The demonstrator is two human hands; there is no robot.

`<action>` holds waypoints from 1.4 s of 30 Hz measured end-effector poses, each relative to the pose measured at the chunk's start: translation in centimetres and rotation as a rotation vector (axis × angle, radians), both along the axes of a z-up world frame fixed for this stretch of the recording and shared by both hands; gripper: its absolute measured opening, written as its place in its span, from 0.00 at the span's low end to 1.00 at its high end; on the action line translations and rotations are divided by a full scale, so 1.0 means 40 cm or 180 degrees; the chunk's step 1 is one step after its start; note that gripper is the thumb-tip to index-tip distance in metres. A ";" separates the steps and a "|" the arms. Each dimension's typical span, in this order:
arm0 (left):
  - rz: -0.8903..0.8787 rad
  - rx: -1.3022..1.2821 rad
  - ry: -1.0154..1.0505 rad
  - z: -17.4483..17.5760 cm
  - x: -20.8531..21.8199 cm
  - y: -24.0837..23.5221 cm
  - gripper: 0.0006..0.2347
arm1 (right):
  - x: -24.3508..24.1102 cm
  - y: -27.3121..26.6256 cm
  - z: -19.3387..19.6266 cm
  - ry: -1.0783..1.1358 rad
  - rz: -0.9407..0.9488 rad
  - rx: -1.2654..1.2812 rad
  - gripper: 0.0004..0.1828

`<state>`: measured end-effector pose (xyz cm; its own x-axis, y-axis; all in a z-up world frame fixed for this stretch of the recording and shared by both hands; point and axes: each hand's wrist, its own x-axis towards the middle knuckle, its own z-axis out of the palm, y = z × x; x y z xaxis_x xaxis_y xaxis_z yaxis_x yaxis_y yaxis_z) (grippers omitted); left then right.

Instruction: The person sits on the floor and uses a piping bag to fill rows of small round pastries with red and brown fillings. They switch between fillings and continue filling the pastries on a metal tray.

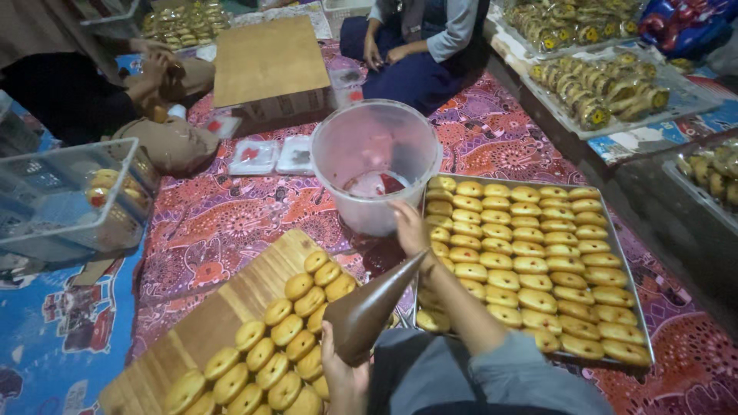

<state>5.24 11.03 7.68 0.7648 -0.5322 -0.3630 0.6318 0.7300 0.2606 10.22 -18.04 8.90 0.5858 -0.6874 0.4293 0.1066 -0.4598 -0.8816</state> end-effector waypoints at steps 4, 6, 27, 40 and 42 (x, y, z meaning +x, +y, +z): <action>0.0042 -0.0193 0.0105 -0.060 -0.041 0.034 0.22 | -0.295 0.297 -0.022 -0.1523 0.2370 0.4187 0.43; -0.0362 0.0120 -0.0081 -0.110 -0.104 0.052 0.24 | -0.403 0.412 -0.013 -0.1689 0.2616 0.4024 0.45; -0.3914 -0.0317 -0.0729 -0.160 -0.496 0.048 0.34 | -1.135 0.506 -0.292 0.0467 -0.0794 0.2096 0.29; -0.4255 -0.1759 -0.0500 -0.128 -0.414 0.111 0.40 | -1.430 0.314 -0.441 0.3857 -0.3206 -0.0052 0.17; -0.4356 -0.1662 -0.0713 -0.091 -0.404 0.122 0.42 | -1.441 0.310 -0.444 0.3803 -0.3229 0.0039 0.19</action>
